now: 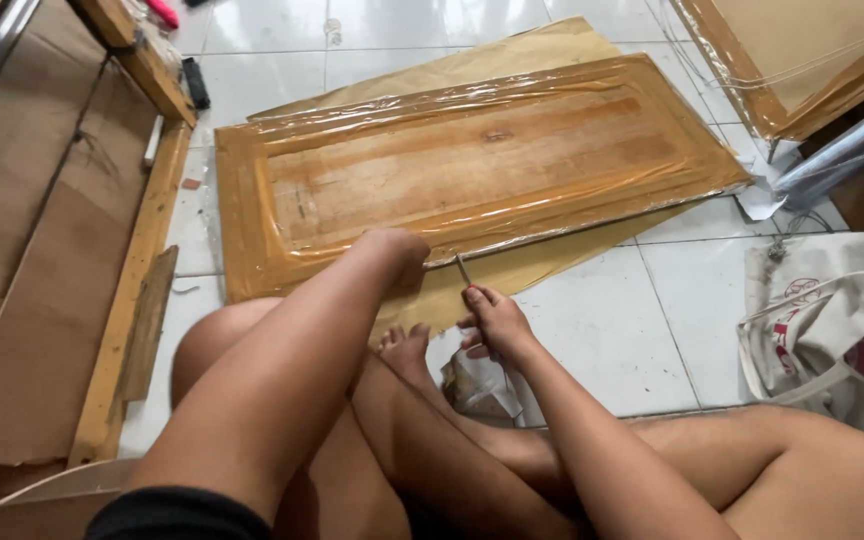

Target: Removing protective plastic wrap from a wooden frame using a small hand tool.

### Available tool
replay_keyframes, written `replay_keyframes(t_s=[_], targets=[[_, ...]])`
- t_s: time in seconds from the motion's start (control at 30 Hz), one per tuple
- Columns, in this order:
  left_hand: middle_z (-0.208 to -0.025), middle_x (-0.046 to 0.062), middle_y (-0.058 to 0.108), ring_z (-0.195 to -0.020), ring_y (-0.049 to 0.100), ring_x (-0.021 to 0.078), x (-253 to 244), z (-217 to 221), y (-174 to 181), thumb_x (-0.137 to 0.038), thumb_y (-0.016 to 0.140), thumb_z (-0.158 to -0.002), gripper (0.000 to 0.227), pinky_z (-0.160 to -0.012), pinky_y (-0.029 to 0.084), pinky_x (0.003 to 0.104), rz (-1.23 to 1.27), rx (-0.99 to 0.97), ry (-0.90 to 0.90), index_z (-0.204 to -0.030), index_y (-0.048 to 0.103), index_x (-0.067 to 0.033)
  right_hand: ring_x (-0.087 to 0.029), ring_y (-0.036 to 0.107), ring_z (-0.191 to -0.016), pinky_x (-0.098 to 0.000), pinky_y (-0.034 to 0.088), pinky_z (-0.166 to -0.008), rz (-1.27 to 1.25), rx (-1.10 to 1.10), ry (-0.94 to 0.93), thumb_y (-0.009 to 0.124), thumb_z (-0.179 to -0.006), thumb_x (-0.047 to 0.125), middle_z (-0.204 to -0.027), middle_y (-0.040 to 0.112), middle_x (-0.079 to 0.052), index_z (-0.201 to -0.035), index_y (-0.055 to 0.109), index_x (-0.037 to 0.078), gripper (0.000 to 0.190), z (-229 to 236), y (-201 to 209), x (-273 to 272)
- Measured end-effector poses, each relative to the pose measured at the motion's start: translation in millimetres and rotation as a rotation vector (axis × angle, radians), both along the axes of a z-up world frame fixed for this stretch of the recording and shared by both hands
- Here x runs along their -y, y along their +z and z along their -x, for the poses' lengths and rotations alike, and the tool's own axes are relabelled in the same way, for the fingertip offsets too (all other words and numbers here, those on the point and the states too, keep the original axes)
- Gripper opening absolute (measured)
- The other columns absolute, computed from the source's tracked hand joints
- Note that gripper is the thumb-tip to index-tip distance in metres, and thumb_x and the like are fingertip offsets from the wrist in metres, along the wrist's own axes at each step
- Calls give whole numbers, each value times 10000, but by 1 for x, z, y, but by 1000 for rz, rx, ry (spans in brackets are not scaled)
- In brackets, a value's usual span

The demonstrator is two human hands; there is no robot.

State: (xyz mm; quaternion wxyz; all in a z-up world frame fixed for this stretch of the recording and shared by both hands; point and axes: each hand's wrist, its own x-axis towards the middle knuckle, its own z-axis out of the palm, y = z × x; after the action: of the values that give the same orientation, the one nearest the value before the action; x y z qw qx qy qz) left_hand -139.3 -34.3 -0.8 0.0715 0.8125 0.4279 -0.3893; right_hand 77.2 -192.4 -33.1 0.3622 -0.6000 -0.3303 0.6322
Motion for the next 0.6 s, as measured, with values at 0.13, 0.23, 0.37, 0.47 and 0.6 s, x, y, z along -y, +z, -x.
replay_keyframes(t_s=[0.13, 0.23, 0.37, 0.47, 0.6], targets=[[-1526, 30, 730, -1426, 685, 291, 47, 7, 59, -312, 800, -871, 646, -1090, 585, 699, -58, 86, 174, -1509, 723, -248, -365, 818, -657, -536, 687, -495, 62, 124, 19, 687, -1107, 508, -1046, 815, -253, -1677, 525, 195, 670, 4, 27, -3], [-1391, -35, 788, -1337, 739, 242, 48, 25, 40, -456, 761, -904, 517, -1025, 630, 659, -164, 124, 191, -1410, 772, -350, -338, 833, -710, -549, 686, -521, 152, 211, 68, 631, -1116, 453, -1031, 837, -207, -1668, 526, 229, 604, 17, 21, -18], [-1405, -24, 798, -1376, 729, 229, 72, 44, 82, -563, 594, -988, 508, -1042, 655, 582, -258, 155, 212, -1399, 777, -327, -291, 806, -550, -491, 671, -439, 1, 500, 49, 570, -1091, 440, -785, 828, -132, -1383, 745, 251, 389, 40, 45, -8], [-1282, -54, 838, -1258, 788, 235, 91, 56, 67, -383, 606, -956, 420, -959, 664, 614, -265, 195, 259, -1291, 835, -275, -429, 774, -1235, -569, 596, -1101, -139, 719, 167, 511, -1140, 531, -1228, 834, -184, -1418, 768, 236, 480, 35, 78, 29], [-1312, 11, 837, -1276, 787, 300, 96, 108, 80, -503, 670, -919, 453, -1010, 654, 587, -158, 255, 308, -1299, 836, -320, -398, 741, -1311, -566, 573, -1151, -185, 879, 330, 522, -1128, 522, -1282, 823, -153, -1424, 743, 246, 461, 15, 71, -2]])
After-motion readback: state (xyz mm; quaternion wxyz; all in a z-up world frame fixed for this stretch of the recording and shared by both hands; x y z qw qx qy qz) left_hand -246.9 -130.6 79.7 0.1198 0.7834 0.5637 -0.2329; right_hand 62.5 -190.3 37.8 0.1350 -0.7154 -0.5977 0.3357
